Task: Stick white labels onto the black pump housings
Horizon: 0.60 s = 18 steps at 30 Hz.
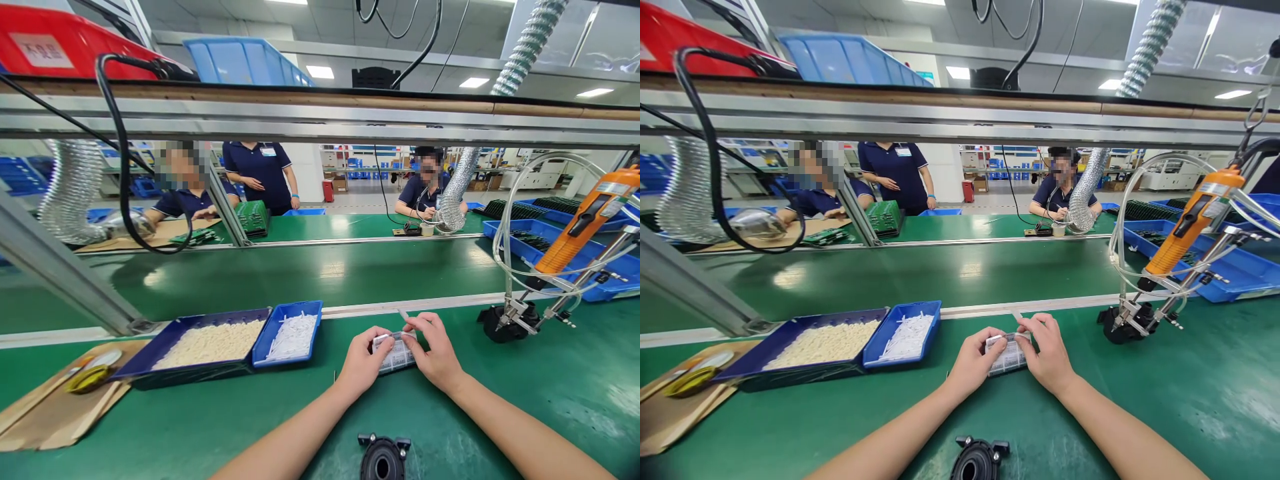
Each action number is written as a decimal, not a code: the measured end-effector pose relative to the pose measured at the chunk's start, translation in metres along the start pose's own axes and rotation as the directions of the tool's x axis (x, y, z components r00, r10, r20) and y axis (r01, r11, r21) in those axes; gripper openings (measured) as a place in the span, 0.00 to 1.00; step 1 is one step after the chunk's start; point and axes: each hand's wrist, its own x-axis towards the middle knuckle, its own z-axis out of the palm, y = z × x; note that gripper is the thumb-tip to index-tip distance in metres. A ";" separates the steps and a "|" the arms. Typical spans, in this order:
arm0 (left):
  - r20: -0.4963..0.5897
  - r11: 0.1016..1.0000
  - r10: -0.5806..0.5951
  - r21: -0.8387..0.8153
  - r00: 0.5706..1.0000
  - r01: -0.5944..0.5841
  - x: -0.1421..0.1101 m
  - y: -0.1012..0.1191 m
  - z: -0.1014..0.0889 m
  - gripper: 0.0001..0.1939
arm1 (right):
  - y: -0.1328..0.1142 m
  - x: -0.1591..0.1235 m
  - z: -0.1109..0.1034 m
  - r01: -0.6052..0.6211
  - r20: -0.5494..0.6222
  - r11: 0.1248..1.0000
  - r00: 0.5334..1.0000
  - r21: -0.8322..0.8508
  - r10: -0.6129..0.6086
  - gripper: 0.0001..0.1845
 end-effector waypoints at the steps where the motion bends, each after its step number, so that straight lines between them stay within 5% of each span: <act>1: 0.005 1.000 -0.009 -0.030 1.000 0.009 0.000 -0.001 0.000 0.21 | 0.001 0.000 0.000 -0.015 -0.007 1.000 1.000 -0.006 0.015 0.22; 8: -0.002 0.988 -0.031 -0.153 1.000 0.030 0.001 -0.006 0.001 0.25 | 0.000 -0.001 0.000 -0.031 -0.010 0.999 0.999 -0.020 0.031 0.22; 18: 0.014 0.996 -0.004 -0.087 1.000 0.005 0.002 -0.011 -0.002 0.28 | -0.013 0.000 0.001 0.175 0.008 0.980 0.984 -0.096 -0.175 0.21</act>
